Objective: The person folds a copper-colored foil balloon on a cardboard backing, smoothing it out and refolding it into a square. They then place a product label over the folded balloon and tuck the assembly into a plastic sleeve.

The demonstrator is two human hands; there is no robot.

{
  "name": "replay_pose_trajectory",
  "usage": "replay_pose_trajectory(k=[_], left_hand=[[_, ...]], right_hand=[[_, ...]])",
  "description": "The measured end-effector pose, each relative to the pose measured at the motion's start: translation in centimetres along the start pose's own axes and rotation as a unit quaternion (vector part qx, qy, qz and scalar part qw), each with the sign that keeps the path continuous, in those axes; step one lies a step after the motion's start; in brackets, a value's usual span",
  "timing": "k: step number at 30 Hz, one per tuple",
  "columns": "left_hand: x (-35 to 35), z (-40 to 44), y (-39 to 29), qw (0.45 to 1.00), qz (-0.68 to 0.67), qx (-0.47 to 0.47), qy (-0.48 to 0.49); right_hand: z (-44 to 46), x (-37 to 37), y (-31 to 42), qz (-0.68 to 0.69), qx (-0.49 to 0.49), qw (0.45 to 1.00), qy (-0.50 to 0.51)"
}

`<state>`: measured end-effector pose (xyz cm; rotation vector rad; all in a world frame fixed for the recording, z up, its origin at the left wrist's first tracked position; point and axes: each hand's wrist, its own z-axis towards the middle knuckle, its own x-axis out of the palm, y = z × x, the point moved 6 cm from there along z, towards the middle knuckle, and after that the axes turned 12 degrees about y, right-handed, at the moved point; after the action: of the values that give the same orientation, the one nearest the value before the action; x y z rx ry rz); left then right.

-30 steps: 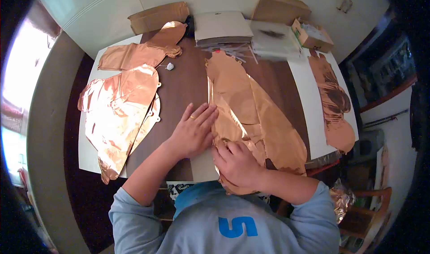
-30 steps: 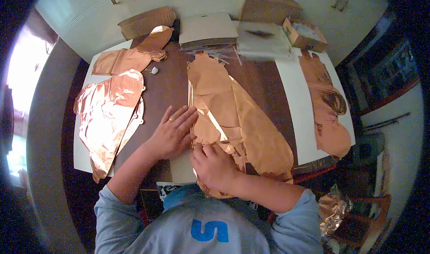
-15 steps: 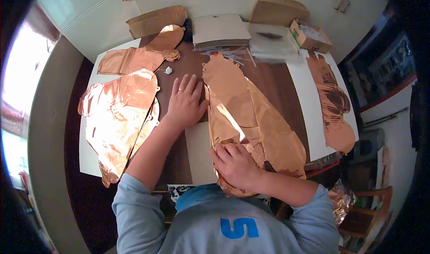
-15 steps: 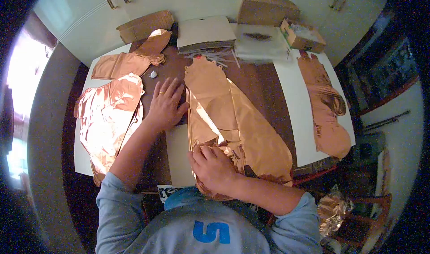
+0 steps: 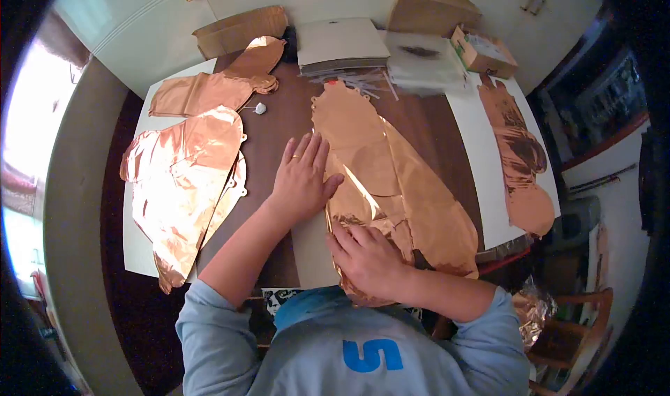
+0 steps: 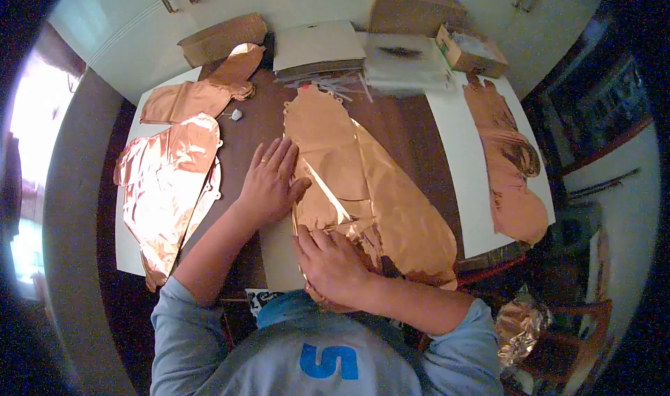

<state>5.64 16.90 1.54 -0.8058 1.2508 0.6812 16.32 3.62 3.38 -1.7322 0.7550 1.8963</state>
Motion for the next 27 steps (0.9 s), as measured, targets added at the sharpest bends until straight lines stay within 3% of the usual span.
replay_pose_trajectory(k=[4,7,13,27], left_hand=[[-1.6,-0.4,0.0,0.996,-0.063,0.007,-0.062],[-1.2,-0.9,0.8,0.998,-0.048,-0.042,0.0],[-0.2,-0.8,0.1,1.0,-0.019,0.025,-0.003],[-0.7,0.9,1.9,0.998,-0.001,0.057,0.037]], right_hand=[[-0.2,0.3,0.1,0.005,0.008,1.0,0.005],[-0.1,0.5,0.2,0.005,0.01,1.0,0.005],[0.0,0.3,0.2,0.014,0.004,1.0,-0.002],[0.0,0.1,0.3,0.023,-0.01,1.0,0.007]])
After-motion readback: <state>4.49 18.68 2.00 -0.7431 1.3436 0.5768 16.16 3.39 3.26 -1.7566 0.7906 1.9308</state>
